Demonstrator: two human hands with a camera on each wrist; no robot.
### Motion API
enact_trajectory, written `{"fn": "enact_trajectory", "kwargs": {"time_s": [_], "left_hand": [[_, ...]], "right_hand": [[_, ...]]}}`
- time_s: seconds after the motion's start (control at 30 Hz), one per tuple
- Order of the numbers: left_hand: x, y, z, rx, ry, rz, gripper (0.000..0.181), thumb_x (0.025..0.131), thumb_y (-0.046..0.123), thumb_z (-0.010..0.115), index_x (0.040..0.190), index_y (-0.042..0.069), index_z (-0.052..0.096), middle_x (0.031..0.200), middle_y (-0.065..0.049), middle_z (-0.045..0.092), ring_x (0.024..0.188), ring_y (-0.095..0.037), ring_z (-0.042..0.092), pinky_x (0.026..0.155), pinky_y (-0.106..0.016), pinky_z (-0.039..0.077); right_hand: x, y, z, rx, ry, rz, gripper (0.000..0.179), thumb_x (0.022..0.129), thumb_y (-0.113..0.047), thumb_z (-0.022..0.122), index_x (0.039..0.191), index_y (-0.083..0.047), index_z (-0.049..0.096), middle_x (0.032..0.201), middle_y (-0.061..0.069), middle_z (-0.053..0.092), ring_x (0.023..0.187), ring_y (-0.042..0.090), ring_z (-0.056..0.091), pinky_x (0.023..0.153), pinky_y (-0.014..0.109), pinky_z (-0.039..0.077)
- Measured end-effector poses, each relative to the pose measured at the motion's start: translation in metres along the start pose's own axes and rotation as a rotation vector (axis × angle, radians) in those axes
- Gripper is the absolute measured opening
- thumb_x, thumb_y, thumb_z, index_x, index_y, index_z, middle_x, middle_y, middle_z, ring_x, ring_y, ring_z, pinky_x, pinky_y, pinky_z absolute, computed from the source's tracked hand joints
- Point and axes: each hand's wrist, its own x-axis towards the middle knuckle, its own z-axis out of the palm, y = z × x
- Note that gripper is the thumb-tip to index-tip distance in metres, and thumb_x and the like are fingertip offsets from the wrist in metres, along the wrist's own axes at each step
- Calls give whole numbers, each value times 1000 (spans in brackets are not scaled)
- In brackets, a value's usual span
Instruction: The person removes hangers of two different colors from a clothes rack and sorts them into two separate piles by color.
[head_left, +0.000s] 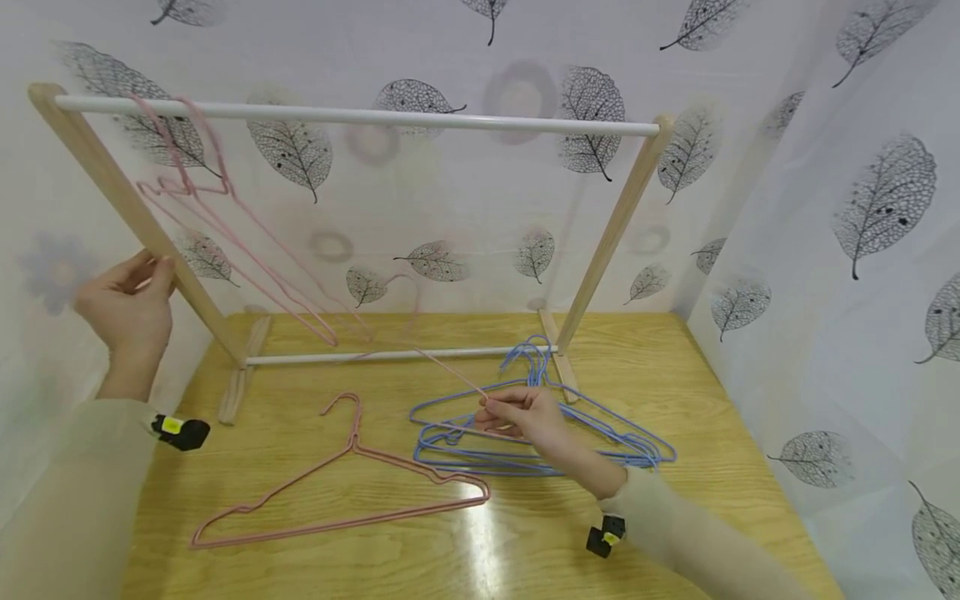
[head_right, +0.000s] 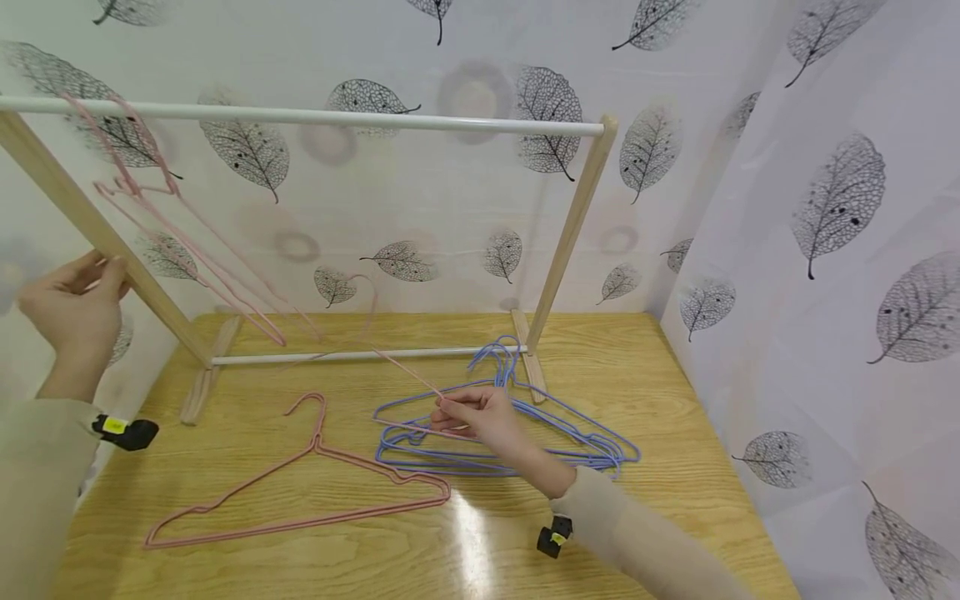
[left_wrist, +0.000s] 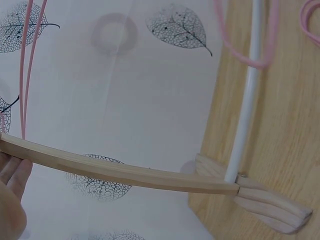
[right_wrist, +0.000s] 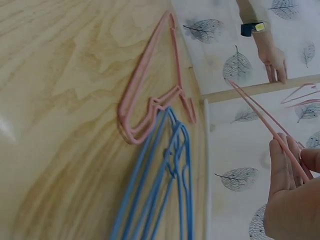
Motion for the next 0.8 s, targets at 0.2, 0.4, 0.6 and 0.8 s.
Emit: {"fn": "enact_trajectory", "kwargs": {"time_s": [0.2,0.4,0.6,0.8], "left_hand": [[3,-1,0,4,4,-2,34,92,10,79,125,3,75,82,24,73,70,9,72,69,-3,59],[5,-1,1,-5,6,-15,32,91,11,81,123,6,77,83,23,74,70,8,72,69,-3,60],[6,-3,-1,-21,8,-27,31,91,10,81,122,7,78,83,22,74,69,7,72,68,-3,60],[7,-5,-1,-50,10,-37,31,90,10,82,121,6,79,83,20,75,69,5,72,68,-4,60]], "right_hand": [[0,18,11,17,-85,59,44,104,-14,68,128,22,60,93,-4,83,86,9,81,82,27,69],[-1,32,29,61,-140,98,48,103,-8,66,128,31,52,88,-5,82,81,7,80,79,21,68],[-1,42,49,126,-183,167,46,103,-5,66,129,30,52,89,-1,83,81,9,80,79,23,68],[0,47,66,87,-194,174,39,102,-5,66,125,26,59,91,2,83,79,7,80,78,21,68]]}}
